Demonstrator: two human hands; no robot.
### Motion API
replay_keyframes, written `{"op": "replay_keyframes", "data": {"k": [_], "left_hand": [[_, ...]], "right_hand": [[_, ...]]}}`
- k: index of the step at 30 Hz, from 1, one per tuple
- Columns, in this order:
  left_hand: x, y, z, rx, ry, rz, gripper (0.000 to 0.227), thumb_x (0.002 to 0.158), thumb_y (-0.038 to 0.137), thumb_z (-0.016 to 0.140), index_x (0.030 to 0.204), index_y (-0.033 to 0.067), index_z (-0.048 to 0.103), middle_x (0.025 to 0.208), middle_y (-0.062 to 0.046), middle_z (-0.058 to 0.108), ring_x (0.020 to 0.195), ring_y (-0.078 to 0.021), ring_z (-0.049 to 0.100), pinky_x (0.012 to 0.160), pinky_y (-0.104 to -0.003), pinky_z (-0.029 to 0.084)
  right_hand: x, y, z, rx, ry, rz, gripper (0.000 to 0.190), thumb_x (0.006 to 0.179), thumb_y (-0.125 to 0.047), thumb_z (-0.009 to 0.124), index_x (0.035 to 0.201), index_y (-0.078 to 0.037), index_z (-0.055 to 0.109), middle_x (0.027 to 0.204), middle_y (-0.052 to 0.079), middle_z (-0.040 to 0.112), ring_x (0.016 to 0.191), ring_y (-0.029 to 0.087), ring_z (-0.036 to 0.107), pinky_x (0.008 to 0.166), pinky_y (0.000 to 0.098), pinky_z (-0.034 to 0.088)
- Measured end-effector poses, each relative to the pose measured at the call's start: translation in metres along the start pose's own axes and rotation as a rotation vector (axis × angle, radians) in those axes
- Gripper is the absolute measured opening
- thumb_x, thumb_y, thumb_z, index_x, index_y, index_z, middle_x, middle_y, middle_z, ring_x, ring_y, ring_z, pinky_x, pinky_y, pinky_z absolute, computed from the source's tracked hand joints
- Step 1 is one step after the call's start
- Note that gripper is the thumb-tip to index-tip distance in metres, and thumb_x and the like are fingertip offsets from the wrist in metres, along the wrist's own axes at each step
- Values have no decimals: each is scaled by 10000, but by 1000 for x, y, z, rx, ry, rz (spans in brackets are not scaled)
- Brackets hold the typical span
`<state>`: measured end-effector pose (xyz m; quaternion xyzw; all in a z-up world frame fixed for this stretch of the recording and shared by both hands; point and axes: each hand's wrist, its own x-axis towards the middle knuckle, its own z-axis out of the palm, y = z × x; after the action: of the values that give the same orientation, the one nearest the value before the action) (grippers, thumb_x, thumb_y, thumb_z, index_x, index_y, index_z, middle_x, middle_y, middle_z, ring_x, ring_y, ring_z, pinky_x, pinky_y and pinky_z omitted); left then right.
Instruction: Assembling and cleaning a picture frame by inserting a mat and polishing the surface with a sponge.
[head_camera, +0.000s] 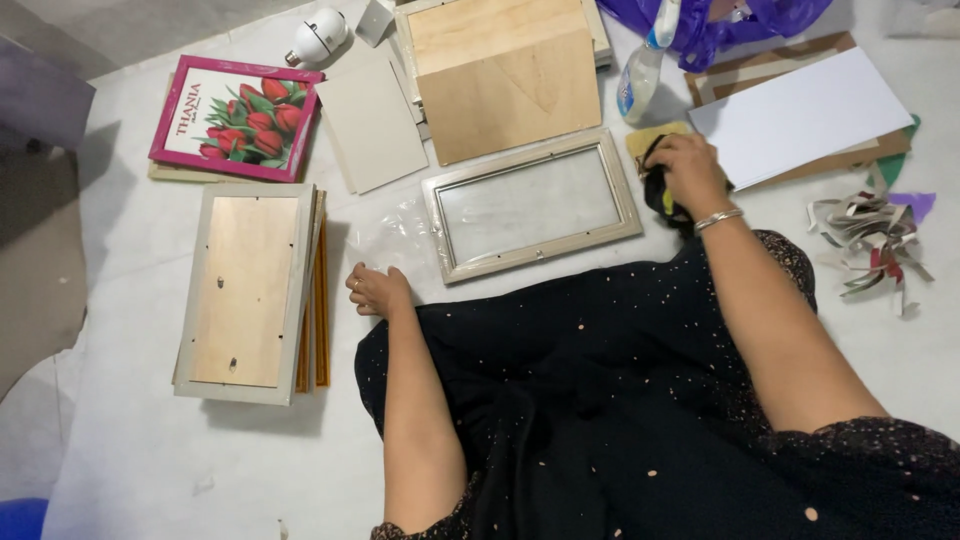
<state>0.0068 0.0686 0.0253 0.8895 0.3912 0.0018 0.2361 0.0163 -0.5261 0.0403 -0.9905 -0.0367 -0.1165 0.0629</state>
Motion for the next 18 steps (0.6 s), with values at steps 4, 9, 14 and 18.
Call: {"op": "replay_keyframes", "data": {"k": [4,9,14,18], "left_hand": [[3,-9,10,15,25,78,561,919,240,714,1403,156,444,1436,-84,396,1325,-345,345,1091,-541,270],[-2,-5,13,85,97,190,498,903,207,736,1332,166,487,1392,-56,419,1319,-342,352,1089,-551,266],[-11,-2,15,123,185,315,530,856,183,781,1303,157,498,1339,-60,435,1293,-339,384,1062,-542,298],[-8,-7,18,138,234,360,531,828,183,800,1277,163,516,1320,-50,444,1271,-329,397,1038,-543,319]], "right_hand": [[0,7,-44,77,-105,53,351,882,-58,644,1056,-335,772,1206,-89,677,1225,269,589,1006,481,534],[11,68,14,-99,-440,116,352,862,-247,746,1181,-393,768,1291,-8,701,1222,364,645,979,569,555],[-6,49,-4,48,-907,169,549,852,-403,757,1375,-242,702,1428,167,675,1323,440,600,1126,573,446],[-4,43,5,96,-672,313,425,922,-498,644,1228,-238,784,1280,178,743,1212,414,666,1033,523,525]]}}
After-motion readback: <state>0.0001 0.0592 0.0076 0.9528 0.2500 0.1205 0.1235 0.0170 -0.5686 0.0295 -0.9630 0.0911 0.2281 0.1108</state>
